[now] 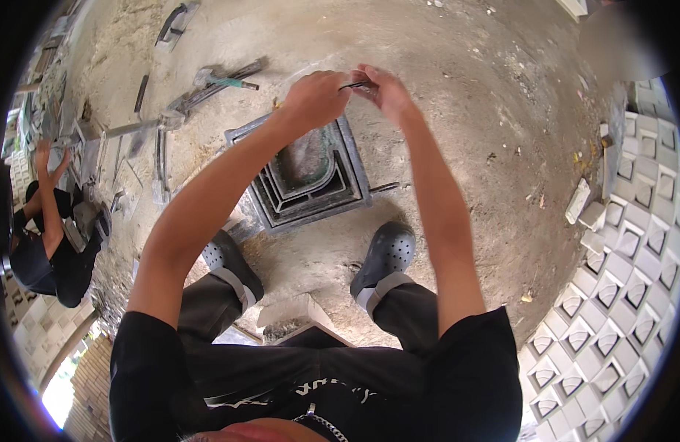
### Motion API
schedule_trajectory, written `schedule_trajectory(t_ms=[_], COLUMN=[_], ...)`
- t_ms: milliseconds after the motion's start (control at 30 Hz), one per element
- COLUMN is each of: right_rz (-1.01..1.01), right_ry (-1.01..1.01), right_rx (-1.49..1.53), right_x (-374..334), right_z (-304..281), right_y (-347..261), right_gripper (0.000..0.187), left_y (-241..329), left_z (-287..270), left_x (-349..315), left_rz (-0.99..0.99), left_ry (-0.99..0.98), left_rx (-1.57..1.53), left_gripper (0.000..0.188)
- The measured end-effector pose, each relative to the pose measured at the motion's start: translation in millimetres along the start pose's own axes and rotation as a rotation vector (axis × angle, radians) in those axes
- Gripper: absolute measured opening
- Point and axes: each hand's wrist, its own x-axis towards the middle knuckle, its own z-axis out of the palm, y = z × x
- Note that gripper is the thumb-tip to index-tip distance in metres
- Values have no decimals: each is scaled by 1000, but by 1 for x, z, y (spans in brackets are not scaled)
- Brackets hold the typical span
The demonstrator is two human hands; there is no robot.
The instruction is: The person cleans and aligns stone tiles within a metal mold frame on a workshop floor, using a brush and their hands to remove debris and position the materials.
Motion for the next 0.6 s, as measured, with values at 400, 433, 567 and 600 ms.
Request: schedule_trajectory(t_ms=[400,433,567,600], right_rz=[-359,-366,-375,-372], right_ry=[38,43,82,95], right_rx=[585,578,568,571], right_x=[6,6,13,12], right_z=[41,37,41,48], right_y=[87,90,94,94], right_gripper=[40,36,27,26], left_y=[-31,-23,-15,-18], left_z=[33,38,31,29], left_x=[48,41,34,31], left_rz=[-25,-79,-138,-151], left_ry=[-258,-195,-226,-239], left_rx=[60,48,119,114], left_gripper=[36,38,43,44])
